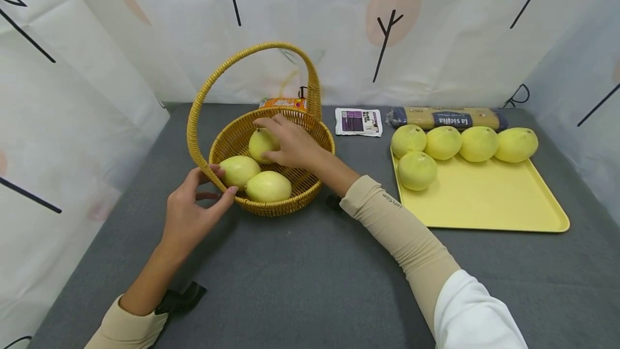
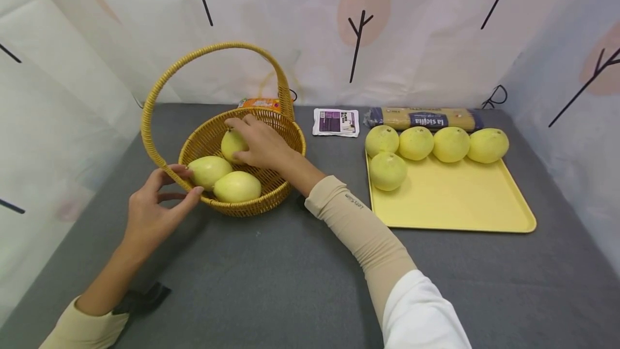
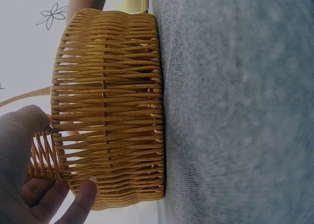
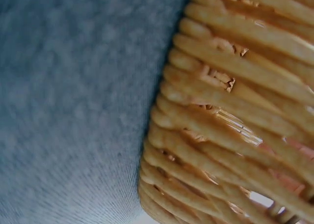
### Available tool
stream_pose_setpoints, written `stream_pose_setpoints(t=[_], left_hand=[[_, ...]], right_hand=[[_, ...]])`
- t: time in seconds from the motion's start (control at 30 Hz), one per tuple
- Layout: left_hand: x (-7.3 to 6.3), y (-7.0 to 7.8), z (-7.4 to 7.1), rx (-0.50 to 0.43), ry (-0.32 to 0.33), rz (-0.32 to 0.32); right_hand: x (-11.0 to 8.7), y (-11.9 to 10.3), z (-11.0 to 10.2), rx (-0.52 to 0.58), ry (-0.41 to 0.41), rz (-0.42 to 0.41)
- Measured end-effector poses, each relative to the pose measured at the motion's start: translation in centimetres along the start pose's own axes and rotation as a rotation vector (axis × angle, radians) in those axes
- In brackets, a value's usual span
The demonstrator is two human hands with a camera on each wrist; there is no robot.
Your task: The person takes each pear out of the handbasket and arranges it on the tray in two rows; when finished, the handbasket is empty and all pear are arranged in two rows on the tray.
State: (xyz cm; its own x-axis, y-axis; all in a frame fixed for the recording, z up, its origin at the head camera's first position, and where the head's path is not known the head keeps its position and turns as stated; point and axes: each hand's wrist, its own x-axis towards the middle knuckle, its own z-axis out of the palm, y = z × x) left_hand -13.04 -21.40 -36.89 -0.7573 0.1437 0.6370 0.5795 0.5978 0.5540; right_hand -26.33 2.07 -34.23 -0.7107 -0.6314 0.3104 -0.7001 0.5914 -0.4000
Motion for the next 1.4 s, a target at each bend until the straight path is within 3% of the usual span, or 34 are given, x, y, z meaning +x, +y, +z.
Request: stream_pose_setpoints(t=[0.17, 0.37, 0.73, 1.07, 1.4], left_hand=[[0.0, 0.0, 0.1, -0.003, 0.000, 0.003], [0.1, -0.1, 0.2, 0.002, -0.001, 0.003], [0.1, -0.1, 0.1, -0.005, -0.003, -0.001], [-0.1, -0.1, 0.1, -0.014, 0.000, -0.002], [-0.1, -0.1, 0.0, -0.015, 0.003, -0.005]], right_hand=[[-0.1, 0.1, -0.2, 0.010, 0.009, 0.074], [-0.3, 0.4, -0.4, 0.097, -0.009, 0.130], [-0.2, 0.6, -0.7, 0.168, -0.038, 0.135], [-0.6, 0.3, -0.8, 0.192, 0.038, 0.078], [-2.1, -0.5, -2.4, 0.265, 0.083, 0.072]])
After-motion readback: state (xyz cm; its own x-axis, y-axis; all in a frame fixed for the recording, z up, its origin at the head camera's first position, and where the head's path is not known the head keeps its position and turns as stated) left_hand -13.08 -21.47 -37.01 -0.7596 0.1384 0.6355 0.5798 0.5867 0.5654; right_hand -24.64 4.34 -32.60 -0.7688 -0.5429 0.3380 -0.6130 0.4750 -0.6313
